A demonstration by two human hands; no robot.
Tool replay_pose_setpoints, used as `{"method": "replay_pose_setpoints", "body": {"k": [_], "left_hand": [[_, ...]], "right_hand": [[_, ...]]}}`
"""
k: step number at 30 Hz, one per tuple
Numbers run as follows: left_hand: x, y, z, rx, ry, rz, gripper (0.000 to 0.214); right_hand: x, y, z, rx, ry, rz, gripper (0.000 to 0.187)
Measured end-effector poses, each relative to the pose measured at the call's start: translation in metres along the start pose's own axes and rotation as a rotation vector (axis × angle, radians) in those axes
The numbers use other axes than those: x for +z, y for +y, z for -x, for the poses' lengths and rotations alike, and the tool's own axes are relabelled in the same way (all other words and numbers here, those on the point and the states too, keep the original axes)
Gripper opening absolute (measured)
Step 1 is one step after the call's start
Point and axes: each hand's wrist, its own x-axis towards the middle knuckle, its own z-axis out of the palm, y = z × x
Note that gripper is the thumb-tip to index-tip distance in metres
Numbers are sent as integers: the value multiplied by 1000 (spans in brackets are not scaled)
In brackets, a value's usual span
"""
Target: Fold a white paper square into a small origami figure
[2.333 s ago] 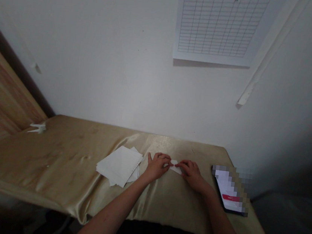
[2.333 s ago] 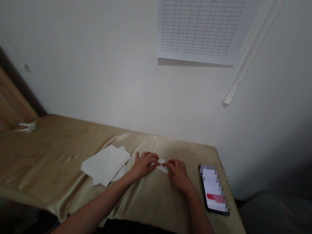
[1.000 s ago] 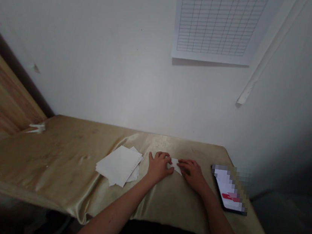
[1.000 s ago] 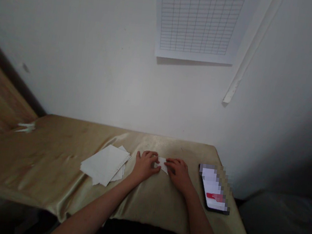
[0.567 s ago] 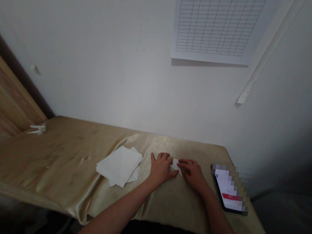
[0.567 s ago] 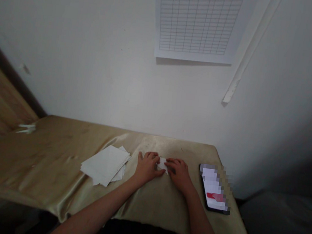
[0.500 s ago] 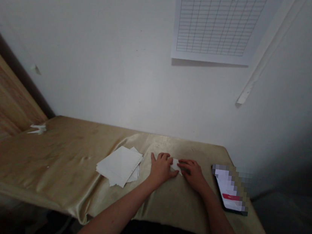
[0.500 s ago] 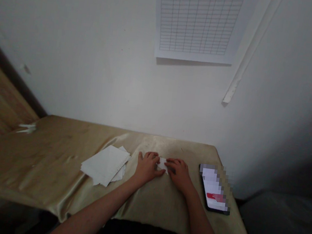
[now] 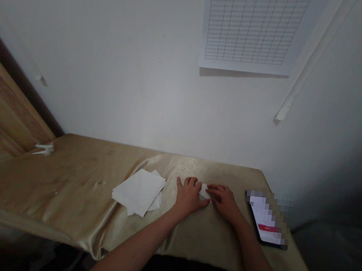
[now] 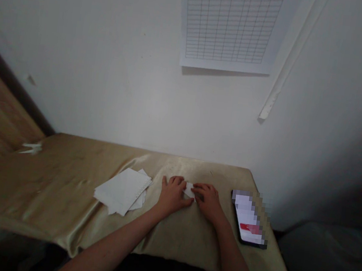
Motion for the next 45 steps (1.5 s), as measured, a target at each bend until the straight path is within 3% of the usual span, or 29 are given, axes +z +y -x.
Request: {"method": "replay_pose_setpoints", "body": {"k": [5, 12, 22, 33, 45], "left_hand": [[3, -11, -1, -11, -23, 95, 43], [2, -33, -9, -9, -69, 194, 12], [-7, -34, -13, -35, -119, 158, 15], [-6, -27, -11, -25, -70, 145, 11], [-7, -9, -6, -31, -49, 55, 40]], "right_hand": [[-1, 0, 1, -4, 7, -9, 35], [-3, 1, 0, -13, -3, -33, 31], [-5, -5, 1, -3, 16, -22, 31], [-3, -1, 0, -14, 18, -22, 30], [-3, -1, -1, -9, 5, -26, 30]]}}
